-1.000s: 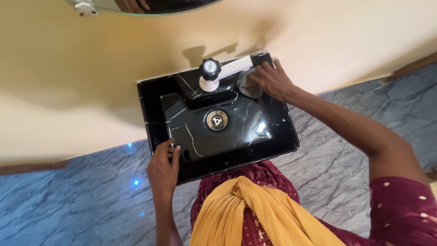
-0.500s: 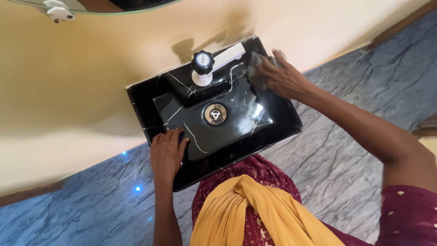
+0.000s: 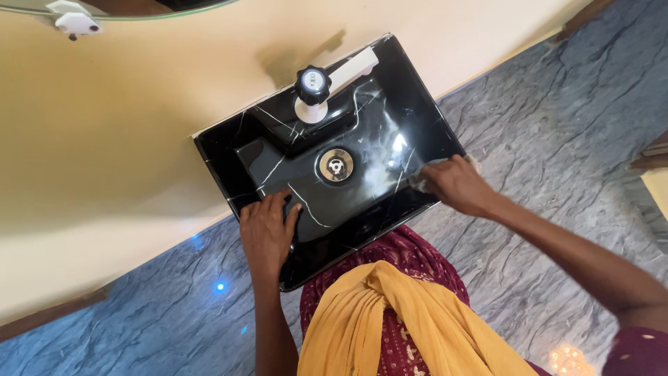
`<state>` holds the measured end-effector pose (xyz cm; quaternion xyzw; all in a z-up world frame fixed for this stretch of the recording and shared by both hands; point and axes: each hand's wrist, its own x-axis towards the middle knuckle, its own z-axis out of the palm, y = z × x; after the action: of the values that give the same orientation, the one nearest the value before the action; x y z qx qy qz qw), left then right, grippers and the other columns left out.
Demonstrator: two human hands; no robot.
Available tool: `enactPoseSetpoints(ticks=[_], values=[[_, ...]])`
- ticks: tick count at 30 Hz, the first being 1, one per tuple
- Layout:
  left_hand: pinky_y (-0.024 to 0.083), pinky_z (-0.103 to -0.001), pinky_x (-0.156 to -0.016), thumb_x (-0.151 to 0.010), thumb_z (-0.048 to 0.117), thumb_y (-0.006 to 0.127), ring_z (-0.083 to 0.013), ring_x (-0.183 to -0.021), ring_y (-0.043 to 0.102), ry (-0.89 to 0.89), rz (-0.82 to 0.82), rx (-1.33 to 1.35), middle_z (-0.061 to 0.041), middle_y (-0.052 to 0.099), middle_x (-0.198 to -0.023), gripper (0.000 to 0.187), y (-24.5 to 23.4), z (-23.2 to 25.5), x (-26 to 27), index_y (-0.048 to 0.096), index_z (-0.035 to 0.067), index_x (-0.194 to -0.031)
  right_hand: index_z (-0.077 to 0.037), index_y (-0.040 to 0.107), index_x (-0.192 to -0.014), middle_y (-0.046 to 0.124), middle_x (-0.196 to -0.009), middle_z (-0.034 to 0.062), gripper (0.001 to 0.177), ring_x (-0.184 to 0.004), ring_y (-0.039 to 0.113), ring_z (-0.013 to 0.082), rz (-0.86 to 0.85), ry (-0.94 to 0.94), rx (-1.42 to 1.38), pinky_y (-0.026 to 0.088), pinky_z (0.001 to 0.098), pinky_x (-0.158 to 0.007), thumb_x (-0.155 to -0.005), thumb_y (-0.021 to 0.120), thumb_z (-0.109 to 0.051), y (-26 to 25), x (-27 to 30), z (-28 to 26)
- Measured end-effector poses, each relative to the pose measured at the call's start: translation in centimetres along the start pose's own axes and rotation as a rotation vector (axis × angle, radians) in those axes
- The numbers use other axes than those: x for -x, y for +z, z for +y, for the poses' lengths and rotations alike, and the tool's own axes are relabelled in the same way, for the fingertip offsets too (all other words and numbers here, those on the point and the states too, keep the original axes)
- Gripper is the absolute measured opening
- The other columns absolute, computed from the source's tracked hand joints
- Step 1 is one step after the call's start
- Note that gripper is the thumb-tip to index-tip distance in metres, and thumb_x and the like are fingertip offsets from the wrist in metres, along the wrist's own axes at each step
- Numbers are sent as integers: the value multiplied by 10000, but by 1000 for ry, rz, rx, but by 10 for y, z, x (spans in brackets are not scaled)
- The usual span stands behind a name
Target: The person wipes the surface of a black bathroom sink with a cloth. They clean around the faucet, the basin, and the drain area repeatedly.
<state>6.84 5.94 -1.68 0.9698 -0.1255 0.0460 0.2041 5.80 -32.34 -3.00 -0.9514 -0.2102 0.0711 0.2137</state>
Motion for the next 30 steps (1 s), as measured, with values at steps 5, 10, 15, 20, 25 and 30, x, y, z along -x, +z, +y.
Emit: enactPoseSetpoints(ticks=[5,10,15,20,25,30], values=[[450,-418,-914,-963,336,668,-292,-923,676,12,15,8,-108,740,-987,322,-1,-2,3,715,83,-1156,-35,751,-1018,778,-969,120,209,-811,760,228,122,-187,-203,634,343,-646,-834,687,40,51,-18,-61],[467,-429,-913,-1058,185,561,-298,-918,684,-15,75,72,-135,736,-972,289,6,-6,6,676,72,-1298,-63,736,-1004,684,-929,110,171,-936,661,274,-35,-299,-243,494,477,-845,-853,764,-139,100,-42,-168],[479,-425,-935,-1058,161,546,-293,-917,687,-27,155,179,-117,743,-968,269,10,-11,12,668,83,-1284,-13,685,-1055,660,-1062,186,301,-965,621,322,-89,-473,-262,459,512,-799,-806,753,-169,106,-54,-213],[468,-422,-922,-1048,178,579,-296,-947,682,4,170,129,-105,749,-1048,208,10,-10,14,681,78,-1200,-53,690,-1136,720,-1080,152,235,-1040,689,305,-150,-420,-284,514,516,-948,-915,685,-132,91,-46,-174],[470,-411,-929,-1017,191,627,-289,-921,681,-56,109,126,-85,739,-971,221,5,-2,12,709,76,-1186,-100,725,-1129,756,-1136,87,195,-929,733,273,-230,-155,-59,511,468,-1041,-984,635,-194,43,-34,-87],[473,-411,-929,-1005,195,651,-287,-914,680,-75,122,84,-93,729,-963,221,4,3,11,709,73,-1179,-153,663,-1367,666,-1293,44,479,-1245,615,254,-95,-133,492,402,553,-1056,-930,581,-331,19,-34,-5]])
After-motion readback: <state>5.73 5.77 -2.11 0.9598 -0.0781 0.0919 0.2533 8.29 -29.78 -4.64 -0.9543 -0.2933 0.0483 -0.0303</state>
